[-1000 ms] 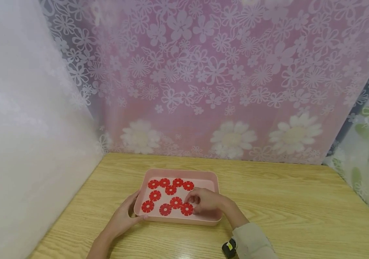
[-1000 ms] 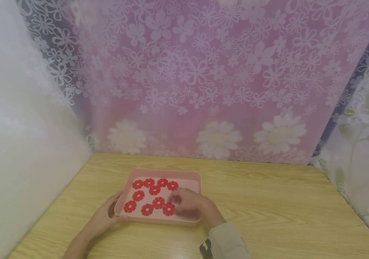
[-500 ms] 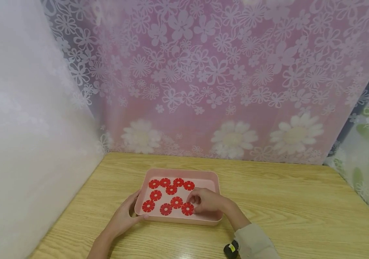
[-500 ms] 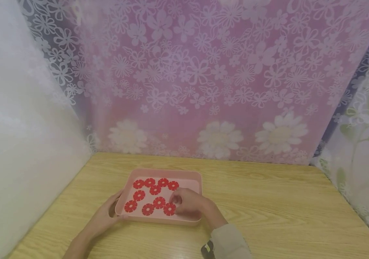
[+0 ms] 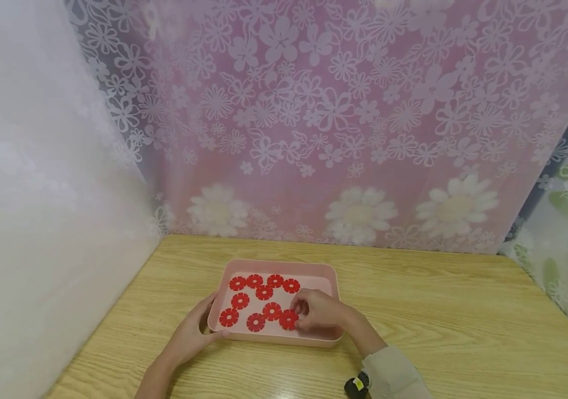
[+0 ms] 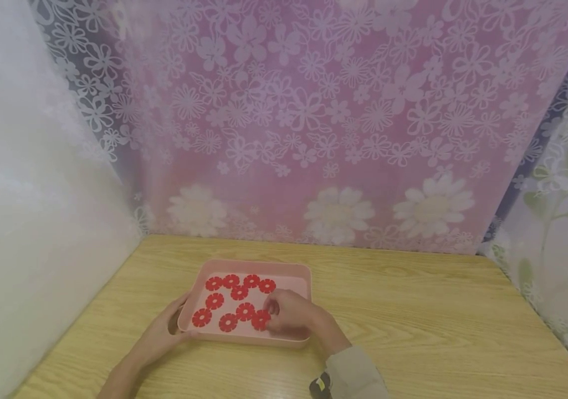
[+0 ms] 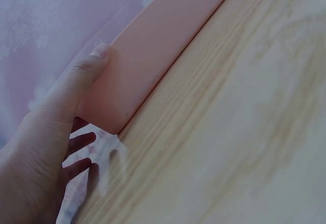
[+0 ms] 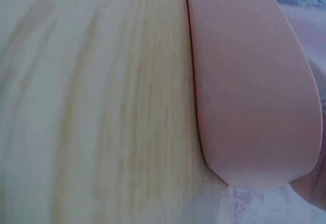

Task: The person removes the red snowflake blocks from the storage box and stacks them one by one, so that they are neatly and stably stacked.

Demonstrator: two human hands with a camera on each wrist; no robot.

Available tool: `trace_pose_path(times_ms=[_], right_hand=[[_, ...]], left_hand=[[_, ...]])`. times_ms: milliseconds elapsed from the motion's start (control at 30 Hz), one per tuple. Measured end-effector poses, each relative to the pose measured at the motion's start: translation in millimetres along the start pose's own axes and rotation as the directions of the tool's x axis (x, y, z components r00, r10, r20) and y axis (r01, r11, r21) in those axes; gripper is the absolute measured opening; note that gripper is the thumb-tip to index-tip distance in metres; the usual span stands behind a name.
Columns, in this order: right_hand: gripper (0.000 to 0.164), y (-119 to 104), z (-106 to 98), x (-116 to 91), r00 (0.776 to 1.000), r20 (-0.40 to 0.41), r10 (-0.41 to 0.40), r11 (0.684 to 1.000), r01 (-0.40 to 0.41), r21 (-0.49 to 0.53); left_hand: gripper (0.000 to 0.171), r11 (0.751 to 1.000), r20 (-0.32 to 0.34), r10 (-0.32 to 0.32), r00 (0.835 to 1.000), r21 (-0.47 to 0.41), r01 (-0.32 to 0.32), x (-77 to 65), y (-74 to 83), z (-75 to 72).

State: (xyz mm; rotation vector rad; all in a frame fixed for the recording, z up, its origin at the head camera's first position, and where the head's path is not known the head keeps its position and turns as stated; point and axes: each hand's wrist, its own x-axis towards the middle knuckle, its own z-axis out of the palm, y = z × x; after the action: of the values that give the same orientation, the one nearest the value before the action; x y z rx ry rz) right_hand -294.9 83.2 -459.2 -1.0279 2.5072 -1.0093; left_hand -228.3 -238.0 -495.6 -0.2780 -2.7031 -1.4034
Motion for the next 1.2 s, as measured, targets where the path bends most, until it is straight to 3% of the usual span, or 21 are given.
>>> trace_pose_path(times_ms=[167, 433, 600, 967, 1200], right_hand=[[0.024, -2, 1, -1, 0.999, -0.038, 0.001, 1.0, -0.001, 0.0], [0.027, -5, -2, -4, 0.992, -0.12, -0.036, 0.998, 0.031, -0.045], [0.03, -7, -5, -8, 0.988, -0.146, -0.045, 0.999, 0.042, -0.021], [0.031, -14, -21, -24, 0.978, -0.202, 0.043, 0.999, -0.04, 0.02], [0.029, -14, -36, -38, 0.968, -0.249, 0.044, 0.999, -0.045, 0.001]], left_hand=[[0.094, 0.999, 0.013, 0.005, 1.0, -0.039, -0.005, -0.1, 0.7, -0.1], [0.094, 1.0, 0.004, 0.006, 1.0, -0.012, -0.006, 0.2, -0.1, 0.4], [0.095, 1.0, 0.0, 0.007, 1.0, 0.009, -0.007, -0.9, 0.8, 0.1], [0.095, 1.0, -0.002, -0.009, 1.0, -0.01, 0.009, -0.7, -0.2, 0.2], [0.095, 1.0, 0.004, -0.008, 1.0, -0.012, 0.008, -0.1, -0.7, 0.5]])
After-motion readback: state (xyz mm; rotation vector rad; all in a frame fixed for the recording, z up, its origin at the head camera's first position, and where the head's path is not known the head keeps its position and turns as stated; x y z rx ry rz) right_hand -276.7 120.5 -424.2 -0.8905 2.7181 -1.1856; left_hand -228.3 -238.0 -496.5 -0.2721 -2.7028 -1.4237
